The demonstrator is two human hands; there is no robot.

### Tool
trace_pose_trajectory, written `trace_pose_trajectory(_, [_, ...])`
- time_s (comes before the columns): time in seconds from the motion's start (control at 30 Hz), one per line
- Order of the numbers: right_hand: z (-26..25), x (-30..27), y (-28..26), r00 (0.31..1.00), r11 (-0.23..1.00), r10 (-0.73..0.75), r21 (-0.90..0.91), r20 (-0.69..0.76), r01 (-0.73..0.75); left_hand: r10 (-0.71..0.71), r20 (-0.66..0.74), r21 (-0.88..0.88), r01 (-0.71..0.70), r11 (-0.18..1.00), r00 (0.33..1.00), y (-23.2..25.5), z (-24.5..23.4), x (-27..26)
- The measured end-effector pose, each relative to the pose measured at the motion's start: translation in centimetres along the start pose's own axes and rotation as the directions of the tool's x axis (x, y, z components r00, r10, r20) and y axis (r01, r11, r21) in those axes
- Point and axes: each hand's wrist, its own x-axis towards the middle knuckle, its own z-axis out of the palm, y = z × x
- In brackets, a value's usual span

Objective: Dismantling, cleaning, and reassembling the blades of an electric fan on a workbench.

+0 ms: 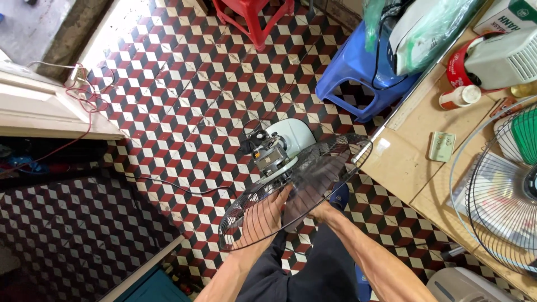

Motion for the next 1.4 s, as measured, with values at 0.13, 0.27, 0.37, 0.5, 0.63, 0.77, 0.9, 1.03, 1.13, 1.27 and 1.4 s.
trace_pose_trajectory(0.13, [-2.4, 1.7, 5.2, 0.920, 0.809, 0.229, 0.463, 0.319, -0.362, 0.211, -0.018, 0.139, -0.207, 0.968, 0.977, -1.0, -0.2, 0.7])
trace_pose_trajectory(0.27, [-2.6, 1.4, 4.0, 0.863, 0.704, 0.208, 0.542, 0.461, -0.459, 0.190, -0.003, 0.078, -0.190, 0.979, 0.982, -1.3, -1.3, 3.3])
trace_pose_trajectory(0.37, [-0.2, -3.8, -4.7, 0.922, 0.735, 0.308, 0.556, 0.235, -0.387, 0.247, 0.029, 0.073, -0.249, 0.966, 0.969, -1.4, -0.7, 1.9])
trace_pose_trajectory(0.5, [3.2, -8.1, -11.9, 0.959, 0.706, 0.209, 0.708, -0.193, -0.012, 0.273, -0.061, 0.248, -0.250, 0.936, 0.960, -0.9, -0.5, 0.8])
trace_pose_trajectory(0.63, [6.5, -7.6, -10.5, 0.878, 0.580, 0.172, 0.766, -0.447, 0.277, 0.199, -0.060, 0.112, -0.192, 0.975, 0.978, -0.5, -0.6, 0.1])
trace_pose_trajectory(0.77, [8.4, -6.8, -10.1, 0.786, 0.504, 0.139, 0.726, -0.602, 0.467, 0.295, -0.079, 0.278, -0.263, 0.924, 0.952, 0.7, 4.3, -6.0])
trace_pose_trajectory(0.9, [9.1, -6.4, -8.9, 0.747, 0.482, 0.172, 0.716, -0.642, 0.505, 0.306, 0.091, 0.024, -0.310, 0.951, 0.948, -0.2, 2.3, -3.1])
trace_pose_trajectory(1.03, [9.0, -6.2, -9.4, 0.745, 0.450, 0.188, 0.731, -0.640, 0.514, 0.282, 0.368, -0.693, 0.059, 0.718, 0.886, -1.1, 1.6, -1.4])
trace_pose_trajectory(1.13, [9.0, -6.0, -9.5, 0.751, 0.414, 0.201, 0.750, -0.628, 0.516, 0.294, 0.120, -0.487, -0.202, 0.850, 0.948, -1.0, 2.4, -2.3])
trace_pose_trajectory(1.27, [9.2, -5.7, -9.1, 0.772, 0.351, 0.235, 0.792, -0.590, 0.499, 0.300, 0.305, -0.453, -0.140, 0.881, 0.904, -1.1, 2.4, -3.3])
trace_pose_trajectory(1.4, [9.0, -5.6, -8.4, 0.803, 0.287, 0.268, 0.839, -0.533, 0.461, 0.336, 0.194, -0.147, -0.312, 0.939, 0.922, -1.1, 1.7, -2.6])
